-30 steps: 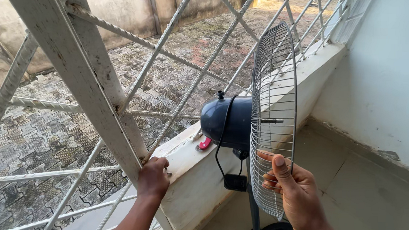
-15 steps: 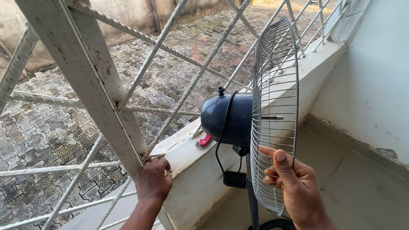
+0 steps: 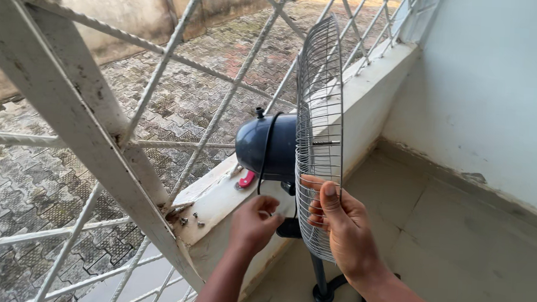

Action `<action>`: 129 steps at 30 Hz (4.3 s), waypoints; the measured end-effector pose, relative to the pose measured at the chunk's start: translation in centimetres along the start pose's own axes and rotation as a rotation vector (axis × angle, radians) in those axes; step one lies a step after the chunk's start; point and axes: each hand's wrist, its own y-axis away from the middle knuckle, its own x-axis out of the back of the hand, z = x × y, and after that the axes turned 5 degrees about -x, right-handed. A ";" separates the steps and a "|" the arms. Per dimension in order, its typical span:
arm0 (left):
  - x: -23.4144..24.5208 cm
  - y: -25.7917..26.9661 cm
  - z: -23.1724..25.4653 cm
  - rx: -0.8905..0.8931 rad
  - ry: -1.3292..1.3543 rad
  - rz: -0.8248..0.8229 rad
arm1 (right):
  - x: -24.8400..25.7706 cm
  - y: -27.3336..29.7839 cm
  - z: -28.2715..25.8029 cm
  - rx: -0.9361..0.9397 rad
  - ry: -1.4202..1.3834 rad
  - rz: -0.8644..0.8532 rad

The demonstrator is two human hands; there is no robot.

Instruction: The person uses scissors to loosen and remove screws from the base of a standing fan, then detaches the front wire cage. The fan blades and motor housing remain visible on the floor.

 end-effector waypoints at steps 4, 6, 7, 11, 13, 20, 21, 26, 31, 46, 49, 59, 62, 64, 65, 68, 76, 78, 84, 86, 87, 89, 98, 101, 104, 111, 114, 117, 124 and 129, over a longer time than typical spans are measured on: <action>-2.8 -1.9 1.8 -0.067 0.266 -0.082 | 0.7 0.7 -0.8 0.031 0.004 0.097; -3.7 -2.6 2.7 -0.138 0.285 -0.227 | 1.8 1.0 -1.5 0.033 0.015 0.158; -4.2 -2.8 3.3 -0.139 0.301 -0.258 | 2.8 1.1 -2.1 0.032 0.031 0.191; -5.7 -1.4 4.7 -0.145 0.367 -0.374 | 6.4 2.3 -3.5 0.059 0.060 0.198; -6.8 -1.0 5.5 -0.142 0.414 -0.406 | 7.4 2.7 -3.7 0.047 0.051 0.225; -8.4 -0.3 6.9 -0.069 0.497 -0.485 | 8.8 4.8 -5.2 -0.144 0.239 0.170; -8.5 -0.5 7.2 -0.052 0.474 -0.491 | 9.2 4.7 -5.6 -0.180 0.260 0.173; -9.7 0.0 8.3 -0.077 0.464 -0.547 | 11.1 5.3 -5.9 -0.128 0.177 0.130; -10.3 2.4 10.1 -0.173 0.415 -0.534 | 10.5 6.8 -5.1 -0.131 0.067 0.192; -19.5 13.3 20.5 -0.278 0.414 -0.292 | 21.6 11.8 -12.3 0.021 -0.236 0.202; -23.8 17.3 21.4 -0.353 0.490 -0.256 | 24.5 15.3 -12.9 -0.060 -0.273 0.245; -27.9 19.4 23.4 -0.248 0.280 -0.392 | 30.7 20.0 -9.5 -0.054 -0.569 0.418; -26.0 20.1 23.4 -0.177 0.212 -0.467 | 30.9 20.5 -8.5 -0.142 -0.594 0.541; -25.5 20.4 23.3 -0.200 0.171 -0.554 | 31.2 20.5 -7.6 -0.196 -0.656 0.584; -24.8 20.7 22.9 -0.231 0.128 -0.607 | 31.5 20.9 -7.0 -0.233 -0.680 0.608; -22.7 22.2 21.5 -0.099 -0.092 -0.843 | 31.4 20.8 -4.7 -0.270 -0.769 0.586; -23.3 26.4 11.3 -0.018 0.113 -0.870 | 30.4 20.7 1.5 -0.462 -0.821 0.620; -25.4 27.8 7.9 -0.193 0.125 -0.800 | 28.9 21.3 2.6 -0.527 -0.808 0.645; -28.3 34.9 1.1 0.160 -0.296 -0.316 | 23.7 23.9 6.1 -0.677 -0.767 0.610; -27.2 36.7 0.0 0.240 -0.338 -0.321 | 21.9 25.0 7.3 -0.699 -0.760 0.596; -26.4 37.4 -0.4 0.276 -0.358 -0.325 | 21.1 25.7 8.0 -0.707 -0.749 0.586; -25.5 37.9 -1.3 0.308 -0.367 -0.354 | 20.4 26.7 9.3 -0.697 -0.718 0.580; -21.1 42.3 -6.6 0.352 -0.398 -0.539 | 17.2 31.2 18.9 -0.710 -0.675 0.642; -21.0 43.3 -9.3 0.437 -0.339 -0.552 | 16.3 32.6 22.2 -0.669 -0.716 0.520; -20.5 44.2 -13.2 0.478 -0.354 -0.561 | 14.8 33.2 25.4 -0.811 -0.612 0.665; -22.6 42.6 -25.1 0.505 -0.371 -0.728 | 14.5 31.4 34.6 -0.883 -0.461 0.414; -22.5 41.4 -29.1 0.566 -0.362 -0.706 | 13.8 29.7 37.4 -0.950 -0.380 0.244; -22.1 40.2 -32.2 0.644 -0.306 -0.682 | 13.5 27.4 39.5 -1.043 -0.301 0.135; -19.1 39.1 -40.9 1.004 -0.084 -0.632 | 14.6 26.1 46.2 -1.167 -0.098 0.091; -18.8 39.6 -47.0 1.079 -0.023 -0.581 | 17.9 27.9 52.7 -1.277 0.014 0.171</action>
